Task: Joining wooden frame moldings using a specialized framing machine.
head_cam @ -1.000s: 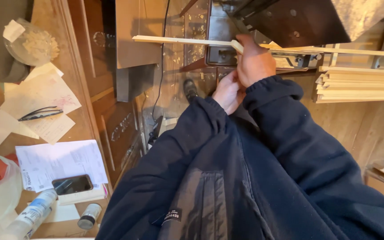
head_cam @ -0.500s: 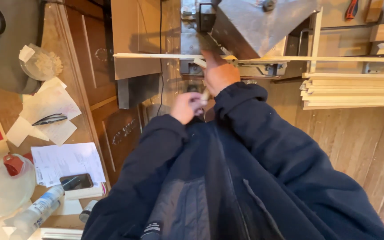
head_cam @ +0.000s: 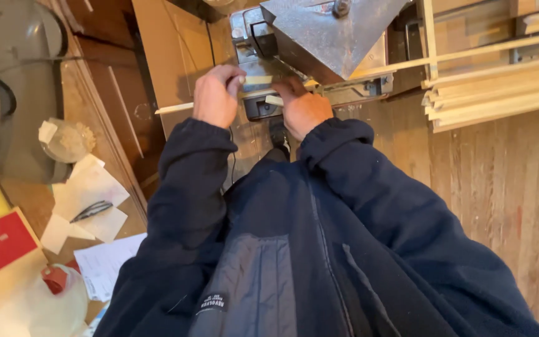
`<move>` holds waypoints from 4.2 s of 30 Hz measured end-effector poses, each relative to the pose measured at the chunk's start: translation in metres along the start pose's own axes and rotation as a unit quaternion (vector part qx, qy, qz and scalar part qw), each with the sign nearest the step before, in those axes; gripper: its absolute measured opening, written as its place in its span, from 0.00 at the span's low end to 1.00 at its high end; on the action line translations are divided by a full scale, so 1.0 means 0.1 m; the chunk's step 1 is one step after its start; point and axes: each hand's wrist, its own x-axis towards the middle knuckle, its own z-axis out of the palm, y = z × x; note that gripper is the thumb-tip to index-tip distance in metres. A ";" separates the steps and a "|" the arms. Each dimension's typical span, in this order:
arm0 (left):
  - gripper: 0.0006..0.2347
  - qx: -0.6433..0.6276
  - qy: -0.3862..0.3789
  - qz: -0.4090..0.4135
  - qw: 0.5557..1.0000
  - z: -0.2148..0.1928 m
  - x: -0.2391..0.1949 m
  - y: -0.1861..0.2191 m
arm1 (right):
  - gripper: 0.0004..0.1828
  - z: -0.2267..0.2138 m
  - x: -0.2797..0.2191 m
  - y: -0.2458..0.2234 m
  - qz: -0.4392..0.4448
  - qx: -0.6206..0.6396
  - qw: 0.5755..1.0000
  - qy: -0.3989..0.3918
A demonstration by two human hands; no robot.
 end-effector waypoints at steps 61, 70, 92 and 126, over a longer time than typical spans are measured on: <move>0.09 -0.017 -0.228 0.007 0.973 0.15 0.22 -0.34 | 0.21 -0.25 -0.88 1.62 0.274 0.592 0.639 0.407; 0.10 0.006 -0.231 0.038 0.972 0.15 0.19 -0.36 | 0.20 0.03 -0.87 2.48 0.317 0.677 0.539 0.388; 0.11 0.023 -0.262 0.051 0.963 0.16 0.21 -0.37 | 0.20 0.25 -1.02 3.17 0.377 0.536 0.671 0.347; 0.09 0.008 -0.247 0.053 0.967 0.43 0.30 -0.19 | 0.12 -0.38 -0.60 2.30 0.334 0.559 0.678 0.342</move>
